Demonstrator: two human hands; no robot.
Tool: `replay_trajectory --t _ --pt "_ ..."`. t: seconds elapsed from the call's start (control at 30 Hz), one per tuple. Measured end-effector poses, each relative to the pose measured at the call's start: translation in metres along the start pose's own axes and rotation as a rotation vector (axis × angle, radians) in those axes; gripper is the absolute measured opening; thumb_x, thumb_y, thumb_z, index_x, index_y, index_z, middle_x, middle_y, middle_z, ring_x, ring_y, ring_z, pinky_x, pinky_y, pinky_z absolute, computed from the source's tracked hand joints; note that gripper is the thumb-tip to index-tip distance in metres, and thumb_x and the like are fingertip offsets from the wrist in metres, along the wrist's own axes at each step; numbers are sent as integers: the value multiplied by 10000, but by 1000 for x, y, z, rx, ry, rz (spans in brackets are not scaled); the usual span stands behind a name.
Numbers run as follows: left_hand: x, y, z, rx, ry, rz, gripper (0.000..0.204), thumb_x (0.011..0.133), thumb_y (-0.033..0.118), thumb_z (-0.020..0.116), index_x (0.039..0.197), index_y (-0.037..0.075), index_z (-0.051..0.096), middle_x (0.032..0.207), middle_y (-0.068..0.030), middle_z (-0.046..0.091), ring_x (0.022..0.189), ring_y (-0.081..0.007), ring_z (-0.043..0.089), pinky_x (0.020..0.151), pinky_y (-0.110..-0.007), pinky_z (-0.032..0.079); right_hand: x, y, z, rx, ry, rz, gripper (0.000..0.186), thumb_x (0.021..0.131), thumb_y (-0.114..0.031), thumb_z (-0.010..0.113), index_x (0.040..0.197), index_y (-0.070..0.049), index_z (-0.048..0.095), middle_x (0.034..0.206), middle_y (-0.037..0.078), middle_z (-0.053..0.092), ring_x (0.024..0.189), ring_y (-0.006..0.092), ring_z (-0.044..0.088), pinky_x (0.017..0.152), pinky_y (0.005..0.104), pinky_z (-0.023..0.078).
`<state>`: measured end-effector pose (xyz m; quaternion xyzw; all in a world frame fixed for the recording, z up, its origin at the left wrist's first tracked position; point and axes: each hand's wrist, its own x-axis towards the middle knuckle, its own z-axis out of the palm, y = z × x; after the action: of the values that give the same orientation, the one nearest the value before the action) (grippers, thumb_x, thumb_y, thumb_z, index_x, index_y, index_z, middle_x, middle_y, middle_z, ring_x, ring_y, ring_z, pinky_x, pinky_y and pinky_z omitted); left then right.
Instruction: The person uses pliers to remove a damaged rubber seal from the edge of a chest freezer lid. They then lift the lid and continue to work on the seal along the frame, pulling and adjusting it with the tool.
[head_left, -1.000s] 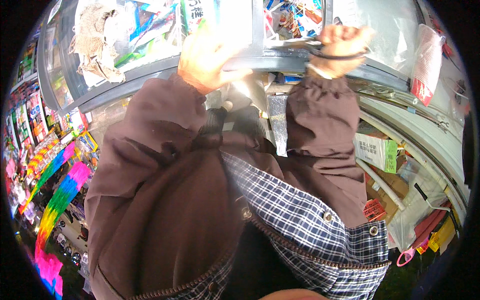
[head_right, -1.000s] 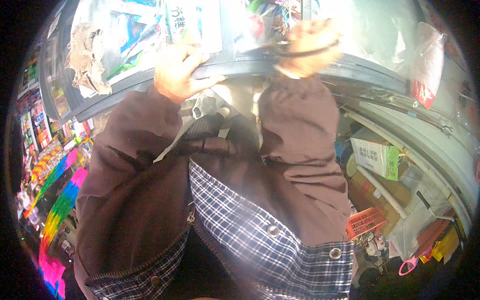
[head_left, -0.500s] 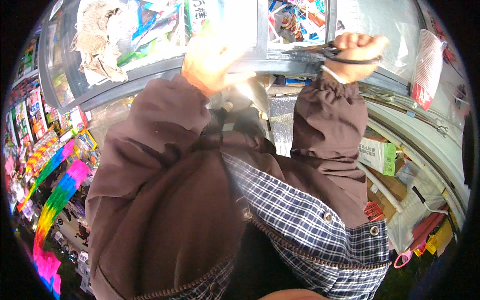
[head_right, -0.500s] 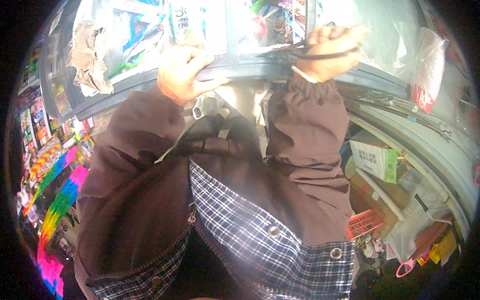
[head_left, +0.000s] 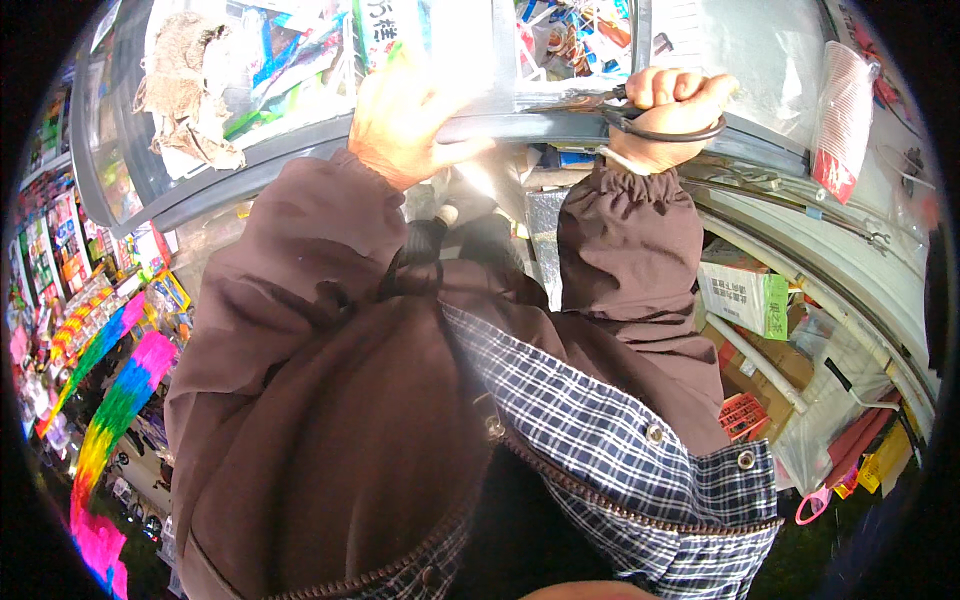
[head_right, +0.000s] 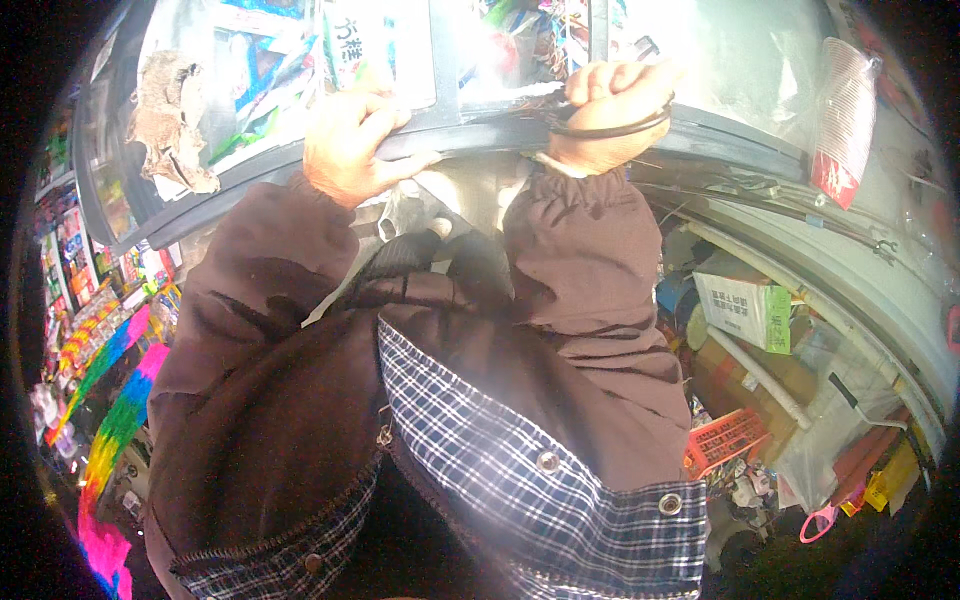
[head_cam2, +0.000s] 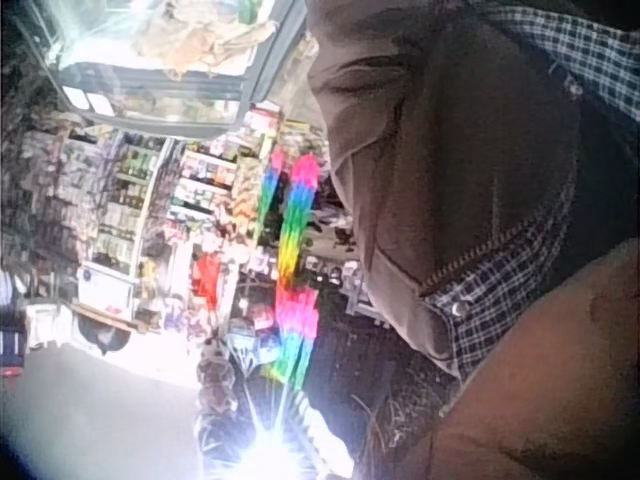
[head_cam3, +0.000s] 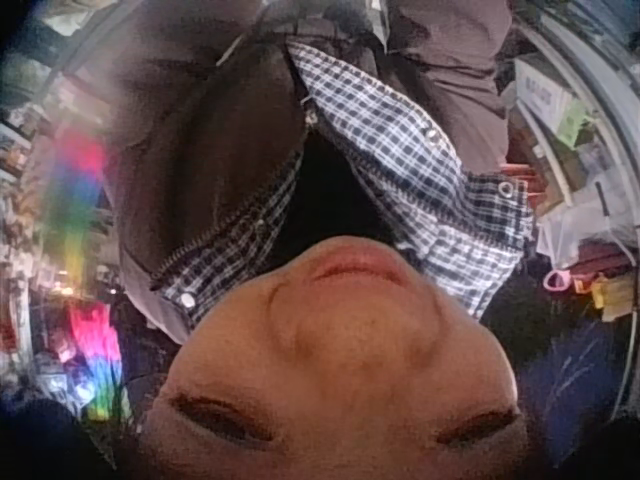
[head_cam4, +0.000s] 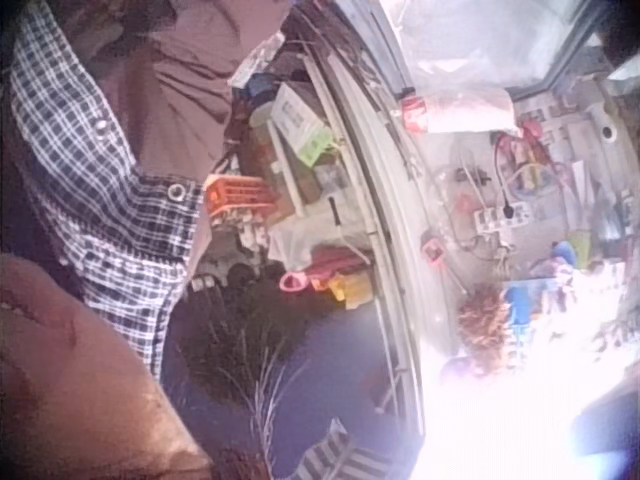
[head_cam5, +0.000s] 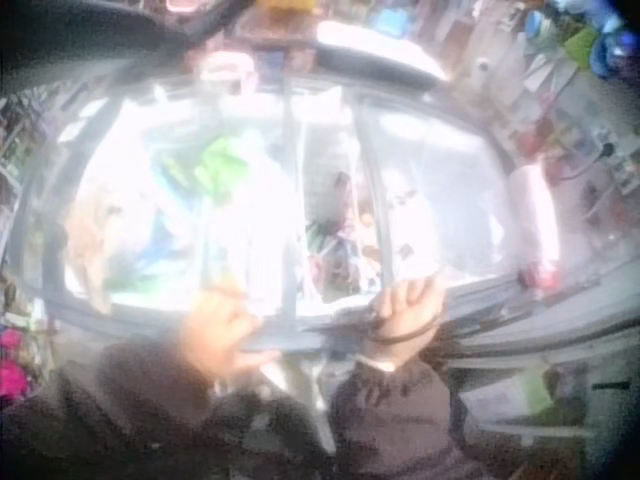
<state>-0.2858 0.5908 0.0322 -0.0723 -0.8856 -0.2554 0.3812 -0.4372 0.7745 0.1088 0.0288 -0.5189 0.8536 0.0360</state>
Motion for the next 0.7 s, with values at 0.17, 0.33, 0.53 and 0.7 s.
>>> replay_trajectory --t 0.17,0.33,0.53,0.7 --pt "1 1 3 -8 23 8 429 555 310 839 839 72 622 833 -67 580 859 -262 591 705 -378 470 3 -15 -1 -59 144 -296 392 931 -400 415 642 -141 360 544 -11 330 398 110 333 332 245 246" --pt "0 3 0 22 -20 -11 433 555 317 838 842 72 623 861 -78 590 821 -259 588 683 -377 471 -13 -3 16 78 -100 -65 355 950 -373 403 694 -130 361 564 0 314 407 120 341 328 246 289" --pt "0 3 2 40 3 -7 434 560 319 835 853 76 626 890 -84 603 803 -253 584 660 -364 466 31 -36 -50 124 -113 -256 436 941 -389 413 580 -162 322 477 -20 258 360 110 279 322 243 252" --pt "-6 -2 1 20 -59 -62 434 564 321 833 863 85 626 854 -67 599 785 -245 581 676 -353 459 49 -59 -59 49 -159 -350 478 936 -435 438 573 -142 335 457 -18 268 336 108 257 307 246 266"
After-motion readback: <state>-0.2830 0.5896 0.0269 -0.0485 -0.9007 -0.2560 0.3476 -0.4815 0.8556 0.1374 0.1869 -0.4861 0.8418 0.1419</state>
